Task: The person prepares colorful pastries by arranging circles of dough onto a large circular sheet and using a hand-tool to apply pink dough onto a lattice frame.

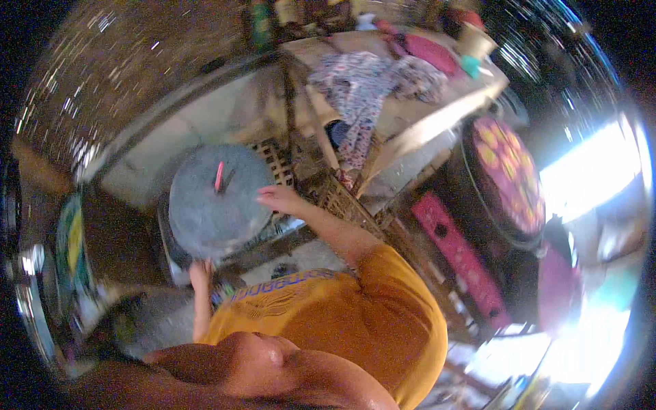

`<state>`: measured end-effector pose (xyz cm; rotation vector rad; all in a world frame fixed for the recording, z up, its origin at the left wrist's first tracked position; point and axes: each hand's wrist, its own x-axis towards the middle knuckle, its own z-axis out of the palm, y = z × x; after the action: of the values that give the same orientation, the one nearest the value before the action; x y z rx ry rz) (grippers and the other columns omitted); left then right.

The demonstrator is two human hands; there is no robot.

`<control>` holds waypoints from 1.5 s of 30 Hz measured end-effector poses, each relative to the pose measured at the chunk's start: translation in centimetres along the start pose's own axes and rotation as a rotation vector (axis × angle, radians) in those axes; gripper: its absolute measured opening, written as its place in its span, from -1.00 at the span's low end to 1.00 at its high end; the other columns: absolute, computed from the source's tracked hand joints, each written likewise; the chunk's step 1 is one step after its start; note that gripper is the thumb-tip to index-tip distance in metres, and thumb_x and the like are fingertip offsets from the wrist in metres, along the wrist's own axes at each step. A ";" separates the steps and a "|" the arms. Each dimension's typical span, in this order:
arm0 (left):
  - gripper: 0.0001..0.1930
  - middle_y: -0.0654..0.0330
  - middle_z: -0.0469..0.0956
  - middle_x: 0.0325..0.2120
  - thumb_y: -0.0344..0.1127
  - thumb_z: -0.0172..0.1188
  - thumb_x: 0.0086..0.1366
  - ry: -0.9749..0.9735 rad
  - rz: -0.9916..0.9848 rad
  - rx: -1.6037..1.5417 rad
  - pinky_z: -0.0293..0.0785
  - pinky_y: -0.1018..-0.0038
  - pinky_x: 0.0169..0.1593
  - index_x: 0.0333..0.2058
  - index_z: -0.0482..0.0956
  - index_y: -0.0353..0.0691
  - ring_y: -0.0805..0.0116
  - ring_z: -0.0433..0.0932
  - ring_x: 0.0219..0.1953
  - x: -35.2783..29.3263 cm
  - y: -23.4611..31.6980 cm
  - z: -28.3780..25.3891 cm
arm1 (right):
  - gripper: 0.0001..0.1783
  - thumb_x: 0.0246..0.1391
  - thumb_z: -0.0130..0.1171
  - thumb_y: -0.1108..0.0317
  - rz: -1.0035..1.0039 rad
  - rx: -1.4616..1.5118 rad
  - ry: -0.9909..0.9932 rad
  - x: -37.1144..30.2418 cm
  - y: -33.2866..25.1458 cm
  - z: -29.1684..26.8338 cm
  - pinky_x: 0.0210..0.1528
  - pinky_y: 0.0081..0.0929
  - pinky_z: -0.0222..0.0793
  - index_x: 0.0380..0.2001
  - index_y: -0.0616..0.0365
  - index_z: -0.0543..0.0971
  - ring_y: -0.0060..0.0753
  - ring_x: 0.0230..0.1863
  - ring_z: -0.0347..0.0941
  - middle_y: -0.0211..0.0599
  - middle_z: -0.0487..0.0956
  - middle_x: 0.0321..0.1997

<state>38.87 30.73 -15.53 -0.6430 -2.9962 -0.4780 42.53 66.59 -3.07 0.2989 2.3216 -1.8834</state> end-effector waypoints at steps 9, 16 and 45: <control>-0.58 -0.07 0.41 -0.25 -0.14 0.14 0.04 -0.292 -0.531 -0.433 0.24 0.20 -0.04 -0.19 0.42 -0.31 -0.05 0.33 -0.17 -7.2 -21.1 4.7 | -0.35 -0.01 -0.07 -0.05 0.224 -0.006 0.587 28.6 5.9 13.8 -0.10 -0.17 0.28 0.06 0.15 0.23 0.02 -0.09 0.37 0.03 0.43 -0.10; -0.57 -0.05 0.40 -0.23 -0.13 0.14 0.05 -0.441 -0.846 -0.619 0.23 0.20 -0.03 -0.17 0.40 -0.30 -0.03 0.33 -0.15 -5.8 -24.6 3.6 | -0.63 0.04 -0.11 0.03 0.320 0.022 0.777 32.7 7.8 14.2 -0.21 -0.12 0.30 -0.31 0.06 0.51 0.01 -0.28 0.44 -0.06 0.52 -0.33; -0.55 0.03 0.35 -0.16 -0.13 0.12 0.07 -0.591 -0.806 -1.129 0.19 0.19 0.00 -0.10 0.35 -0.25 0.04 0.31 -0.11 5.0 0.5 13.1 | -0.49 -0.03 0.08 -0.08 -0.405 -0.657 1.328 -28.3 -34.1 -28.2 -0.50 -0.49 0.24 -0.52 0.26 0.56 -0.56 -0.61 0.29 -0.38 0.39 -0.75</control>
<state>34.83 37.17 -27.38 0.6556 -3.0785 -2.4355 62.37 85.54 41.72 1.3774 3.8629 -0.8390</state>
